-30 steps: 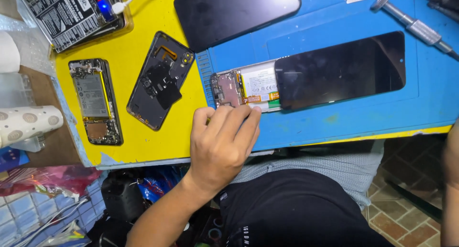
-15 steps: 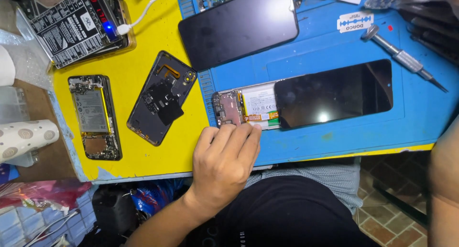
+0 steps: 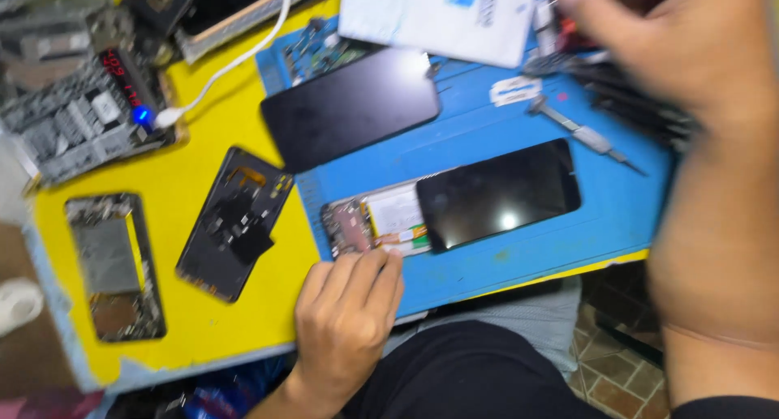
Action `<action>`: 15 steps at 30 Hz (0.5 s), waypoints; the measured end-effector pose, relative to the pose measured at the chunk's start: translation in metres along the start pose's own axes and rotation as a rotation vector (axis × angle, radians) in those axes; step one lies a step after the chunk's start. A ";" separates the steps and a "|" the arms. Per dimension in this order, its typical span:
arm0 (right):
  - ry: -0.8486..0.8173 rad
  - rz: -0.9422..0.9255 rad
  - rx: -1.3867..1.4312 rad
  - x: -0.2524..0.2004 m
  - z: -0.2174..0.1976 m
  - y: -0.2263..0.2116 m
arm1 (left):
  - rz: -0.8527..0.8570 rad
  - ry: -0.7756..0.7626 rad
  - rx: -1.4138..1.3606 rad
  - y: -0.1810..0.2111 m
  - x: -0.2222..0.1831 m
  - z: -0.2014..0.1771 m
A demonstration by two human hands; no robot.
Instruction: The person works on a cluttered workbench, handling disassembled smartphones and their internal components. They place a battery into a phone chassis, connect a ribbon cable, and use a screwdriver to secure parts. The person also handles a bubble-wrapped screen and checks a separate smartphone's display.
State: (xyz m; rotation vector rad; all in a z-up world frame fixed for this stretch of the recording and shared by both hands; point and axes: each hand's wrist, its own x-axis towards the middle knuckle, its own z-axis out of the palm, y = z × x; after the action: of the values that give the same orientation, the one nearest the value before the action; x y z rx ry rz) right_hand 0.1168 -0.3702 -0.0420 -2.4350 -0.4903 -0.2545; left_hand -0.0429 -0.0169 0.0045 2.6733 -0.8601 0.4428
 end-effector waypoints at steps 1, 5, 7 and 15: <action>-0.023 -0.008 -0.034 0.008 -0.007 -0.021 | -0.009 -0.012 0.018 0.001 0.000 0.000; 0.037 -0.117 -0.003 0.025 -0.011 -0.038 | 0.028 0.022 0.013 -0.001 -0.006 0.007; 0.054 -0.185 -0.004 0.030 -0.010 -0.040 | 0.003 0.035 0.022 -0.003 -0.011 0.011; 0.059 -0.118 0.052 0.034 -0.007 -0.039 | -0.011 0.051 0.084 -0.007 -0.024 0.026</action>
State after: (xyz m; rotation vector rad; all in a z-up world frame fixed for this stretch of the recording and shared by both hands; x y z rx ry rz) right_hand 0.1312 -0.3363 -0.0048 -2.3441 -0.6080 -0.3586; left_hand -0.0523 -0.0088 -0.0300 2.7288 -0.8295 0.5542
